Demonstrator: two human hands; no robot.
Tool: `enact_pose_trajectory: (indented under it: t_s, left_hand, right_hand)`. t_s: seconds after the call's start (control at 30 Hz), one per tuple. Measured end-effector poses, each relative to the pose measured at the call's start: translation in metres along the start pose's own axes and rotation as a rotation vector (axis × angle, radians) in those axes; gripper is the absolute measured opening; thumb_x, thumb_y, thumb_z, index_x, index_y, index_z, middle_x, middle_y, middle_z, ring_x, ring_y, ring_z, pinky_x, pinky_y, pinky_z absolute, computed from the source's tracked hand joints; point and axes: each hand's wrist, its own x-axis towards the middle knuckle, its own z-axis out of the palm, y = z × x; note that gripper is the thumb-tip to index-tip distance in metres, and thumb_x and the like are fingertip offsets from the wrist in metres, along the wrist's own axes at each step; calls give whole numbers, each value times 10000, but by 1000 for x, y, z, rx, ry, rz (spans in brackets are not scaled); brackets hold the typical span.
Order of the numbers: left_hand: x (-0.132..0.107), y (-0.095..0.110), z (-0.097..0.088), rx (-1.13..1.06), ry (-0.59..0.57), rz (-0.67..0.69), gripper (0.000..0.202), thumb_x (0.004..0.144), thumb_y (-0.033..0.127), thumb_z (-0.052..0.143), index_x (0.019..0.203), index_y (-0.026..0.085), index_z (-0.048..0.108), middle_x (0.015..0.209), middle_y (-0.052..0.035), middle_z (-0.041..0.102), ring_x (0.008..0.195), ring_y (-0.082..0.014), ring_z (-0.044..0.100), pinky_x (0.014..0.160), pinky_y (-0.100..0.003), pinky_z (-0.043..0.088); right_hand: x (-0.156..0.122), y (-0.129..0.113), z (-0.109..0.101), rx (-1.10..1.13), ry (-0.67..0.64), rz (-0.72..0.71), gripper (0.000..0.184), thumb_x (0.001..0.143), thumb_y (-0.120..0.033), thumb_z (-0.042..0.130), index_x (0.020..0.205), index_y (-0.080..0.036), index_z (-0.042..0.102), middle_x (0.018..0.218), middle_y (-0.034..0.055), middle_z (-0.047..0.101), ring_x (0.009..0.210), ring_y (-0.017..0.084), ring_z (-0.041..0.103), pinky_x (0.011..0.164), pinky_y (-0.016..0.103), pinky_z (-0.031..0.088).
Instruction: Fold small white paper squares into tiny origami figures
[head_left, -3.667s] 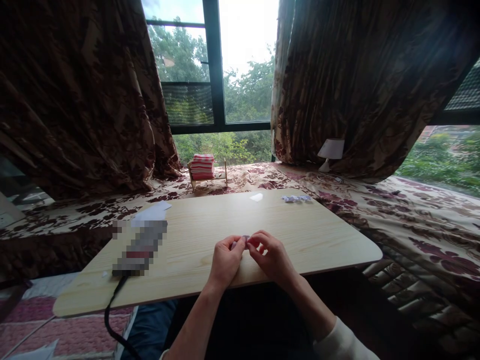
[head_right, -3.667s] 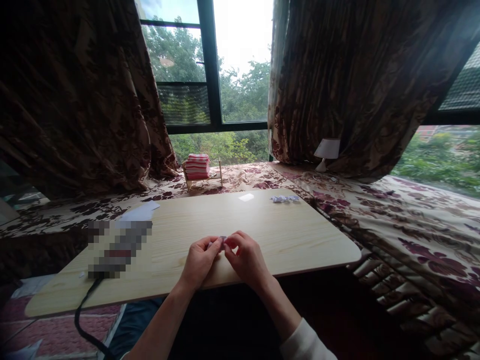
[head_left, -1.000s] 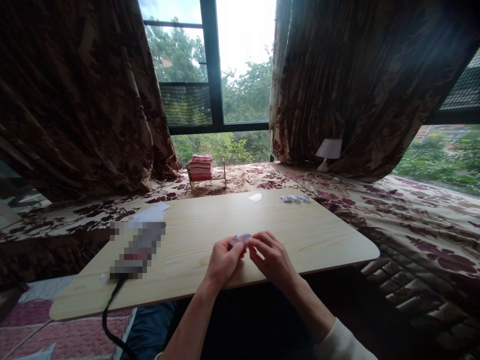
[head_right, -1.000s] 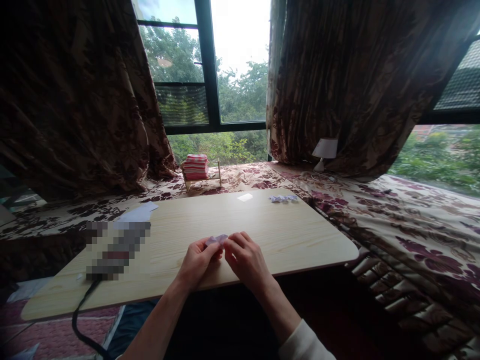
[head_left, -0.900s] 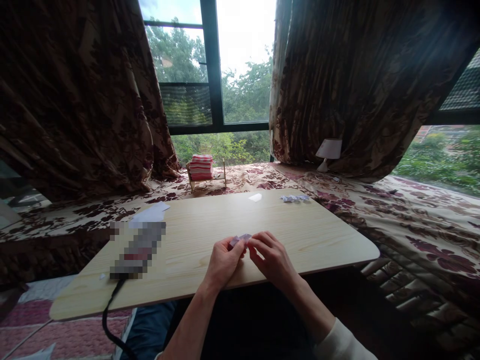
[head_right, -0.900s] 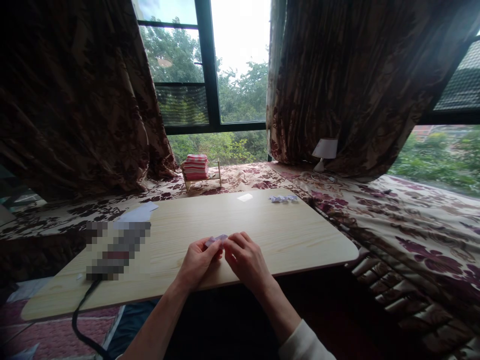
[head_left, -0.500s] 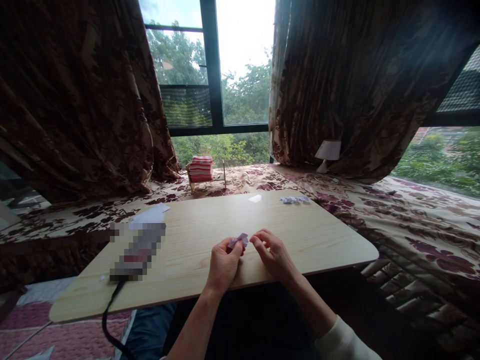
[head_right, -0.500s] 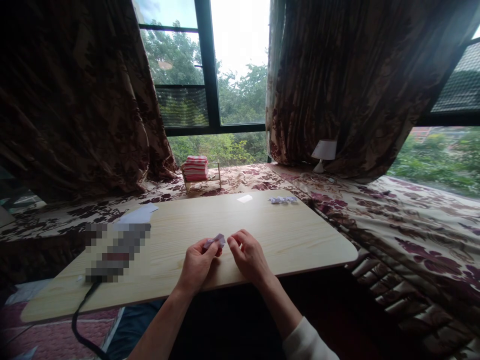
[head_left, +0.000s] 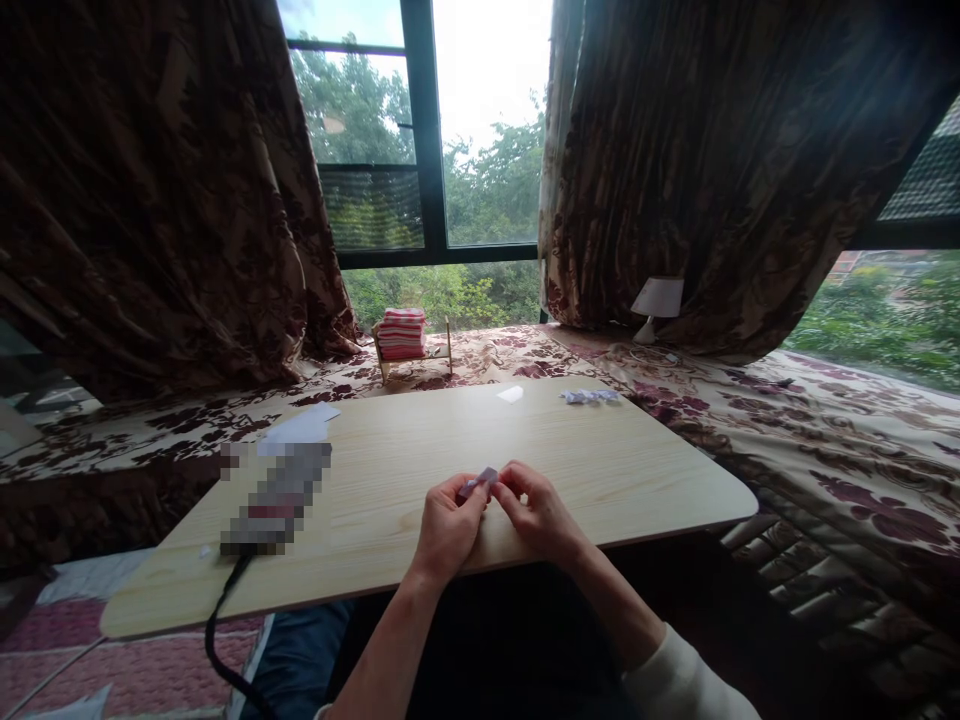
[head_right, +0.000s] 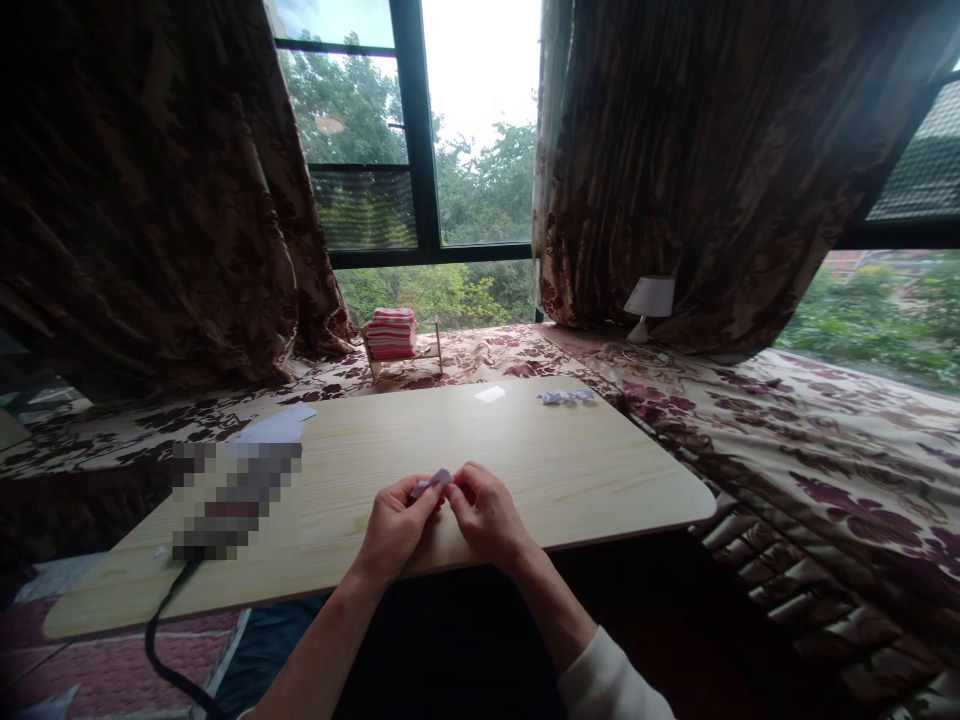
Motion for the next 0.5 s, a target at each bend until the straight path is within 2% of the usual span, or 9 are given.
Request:
enact_pose_trajectory:
  t_s: [0.13, 0.3, 0.43, 0.5]
  left_hand:
    - [0, 1, 1, -17, 20, -10, 252, 725, 375, 663, 658, 132, 650, 561, 19, 567, 544, -102, 482, 534, -207, 368]
    - [1, 4, 0, -64, 51, -23, 283, 743, 407, 634, 874, 160, 678, 765, -21, 678, 661, -139, 590, 621, -231, 452]
    - [1, 4, -1, -60, 73, -30, 278, 750, 404, 624, 799, 135, 678, 701, -34, 669, 643, -143, 592, 624, -238, 465]
    - [1, 3, 0, -48, 85, -27, 272, 752, 395, 624, 787, 130, 675, 682, -29, 659, 628, -137, 580, 618, -235, 460]
  right_hand:
    - [0, 0, 0, 8, 24, -17, 225, 875, -247, 480, 681, -179, 572, 683, -1, 562, 631, 126, 521, 571, 238, 414]
    - [0, 3, 3, -4, 60, -52, 229, 890, -248, 474, 708, -177, 594, 684, 4, 578, 626, 125, 533, 579, 237, 440]
    - [0, 3, 5, -27, 73, -100, 227, 869, -219, 511, 659, -180, 588, 661, -3, 573, 610, 121, 544, 579, 237, 455]
    - [-1, 3, 5, -41, 106, -117, 161, 865, -194, 512, 728, -183, 597, 704, 4, 585, 636, 127, 562, 585, 242, 470]
